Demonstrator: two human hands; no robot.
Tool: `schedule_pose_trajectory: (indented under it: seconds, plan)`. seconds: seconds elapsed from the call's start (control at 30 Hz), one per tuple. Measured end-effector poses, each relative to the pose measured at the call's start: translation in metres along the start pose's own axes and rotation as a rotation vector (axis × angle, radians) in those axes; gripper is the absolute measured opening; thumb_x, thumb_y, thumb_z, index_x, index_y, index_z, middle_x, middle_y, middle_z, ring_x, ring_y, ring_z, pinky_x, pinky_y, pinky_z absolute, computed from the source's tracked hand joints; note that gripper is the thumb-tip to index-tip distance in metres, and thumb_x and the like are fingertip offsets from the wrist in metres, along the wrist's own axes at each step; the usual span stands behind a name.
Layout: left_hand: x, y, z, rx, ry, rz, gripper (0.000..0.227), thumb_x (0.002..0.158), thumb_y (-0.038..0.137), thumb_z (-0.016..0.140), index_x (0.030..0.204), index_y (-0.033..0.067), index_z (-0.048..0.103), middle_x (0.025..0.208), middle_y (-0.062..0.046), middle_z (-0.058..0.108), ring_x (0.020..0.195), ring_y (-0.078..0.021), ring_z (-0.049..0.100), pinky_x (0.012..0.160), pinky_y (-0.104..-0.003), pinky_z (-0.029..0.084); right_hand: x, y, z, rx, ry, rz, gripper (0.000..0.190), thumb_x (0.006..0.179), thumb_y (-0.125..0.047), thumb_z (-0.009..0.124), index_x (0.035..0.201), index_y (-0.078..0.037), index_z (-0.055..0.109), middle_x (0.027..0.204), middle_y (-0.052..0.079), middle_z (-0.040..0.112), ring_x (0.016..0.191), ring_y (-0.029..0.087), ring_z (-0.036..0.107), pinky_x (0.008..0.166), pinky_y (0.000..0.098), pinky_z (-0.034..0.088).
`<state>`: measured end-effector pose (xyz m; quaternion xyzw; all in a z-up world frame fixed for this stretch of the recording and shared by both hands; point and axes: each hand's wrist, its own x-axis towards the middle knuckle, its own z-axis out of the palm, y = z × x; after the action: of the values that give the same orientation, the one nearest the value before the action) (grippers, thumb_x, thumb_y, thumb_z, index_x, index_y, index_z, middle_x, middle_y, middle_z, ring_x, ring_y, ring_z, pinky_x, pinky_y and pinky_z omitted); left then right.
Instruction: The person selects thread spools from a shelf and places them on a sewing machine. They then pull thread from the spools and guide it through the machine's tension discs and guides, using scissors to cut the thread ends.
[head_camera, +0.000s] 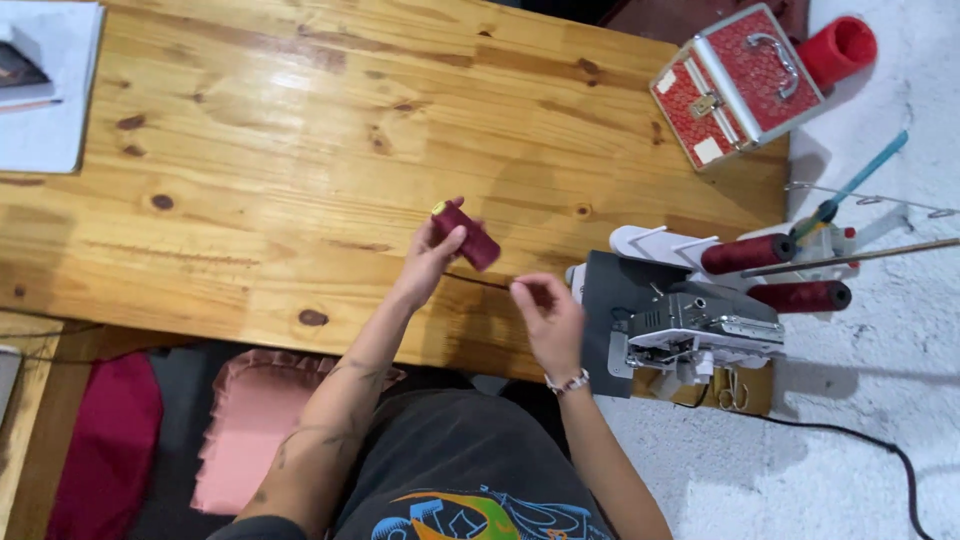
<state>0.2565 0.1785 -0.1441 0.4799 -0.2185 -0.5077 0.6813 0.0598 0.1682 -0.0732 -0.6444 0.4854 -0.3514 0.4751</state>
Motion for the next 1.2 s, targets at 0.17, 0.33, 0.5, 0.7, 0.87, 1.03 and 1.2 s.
schedule_pose_trajectory:
  seconds: [0.17,0.33,0.5,0.7,0.87,1.03,1.2]
  plan:
    - [-0.038,0.042,0.033,-0.632,-0.308,-0.313,0.07,0.092,0.036,0.057,0.153,0.0067,0.039,0.109,-0.019,0.068,0.103,-0.0363,0.073,0.093,-0.051,0.059,-0.019,-0.037,-0.044,0.12,0.211,-0.104,0.01,0.097,-0.013,0.074,0.1,-0.005,0.073,0.086,0.007,0.068,0.081,0.01,0.059,0.074,0.0291,0.054]
    - [-0.07,0.075,0.077,-0.72,-0.428,-0.474,0.066,0.083,0.036,0.053,0.141,0.0053,0.048,0.119,-0.021,0.065,0.12,-0.0453,0.063,0.107,-0.061,0.047,-0.031,-0.074,-0.055,0.097,0.281,-0.196,0.008,0.096,-0.006,0.073,0.097,0.001,0.072,0.084,0.01,0.068,0.075,0.013,0.063,0.067,0.0293,0.055]
    - [-0.072,0.086,0.088,-0.655,-0.492,-0.45,0.065,0.08,0.037,0.056,0.136,0.0059,0.05,0.146,-0.023,0.054,0.118,-0.0386,0.065,0.1,-0.056,0.054,-0.032,-0.107,-0.049,-0.035,0.135,-0.342,0.013,0.091,-0.01,0.078,0.103,-0.005,0.078,0.1,0.011,0.072,0.099,0.027,0.072,0.084,0.0424,0.059]
    - [-0.075,0.086,0.084,-0.552,-0.448,-0.359,0.068,0.079,0.035,0.052,0.14,0.0043,0.049,0.153,-0.021,0.047,0.12,-0.0372,0.063,0.097,-0.053,0.056,-0.033,-0.098,-0.047,-0.017,0.028,-0.33,0.02,0.089,-0.017,0.08,0.107,-0.007,0.08,0.103,0.012,0.067,0.113,0.031,0.066,0.098,0.0462,0.052]
    - [-0.079,0.082,0.087,-0.461,-0.421,-0.314,0.066,0.081,0.033,0.052,0.141,0.005,0.048,0.149,-0.02,0.049,0.118,-0.0352,0.062,0.096,-0.051,0.056,-0.034,-0.093,-0.044,-0.043,0.002,-0.348,0.019,0.086,-0.016,0.083,0.104,-0.01,0.081,0.106,0.012,0.067,0.113,0.031,0.064,0.099,0.0473,0.049]
    - [-0.08,0.083,0.088,-0.423,-0.371,-0.317,0.066,0.079,0.03,0.058,0.14,0.0044,0.049,0.135,-0.023,0.057,0.108,-0.0371,0.067,0.096,-0.054,0.056,-0.027,-0.098,-0.063,-0.093,0.05,-0.401,0.006,0.089,-0.011,0.08,0.093,-0.007,0.078,0.099,0.01,0.07,0.107,0.028,0.066,0.095,0.0438,0.051]
    - [-0.063,0.059,0.069,-0.18,-0.42,-0.12,0.063,0.08,0.021,0.06,0.139,0.0,0.049,0.103,-0.024,0.064,0.088,-0.0355,0.07,0.083,-0.051,0.058,-0.023,-0.104,-0.096,-0.225,0.168,-0.473,0.006,0.092,-0.011,0.078,0.092,-0.006,0.076,0.099,0.012,0.068,0.103,0.03,0.065,0.095,0.0427,0.051]
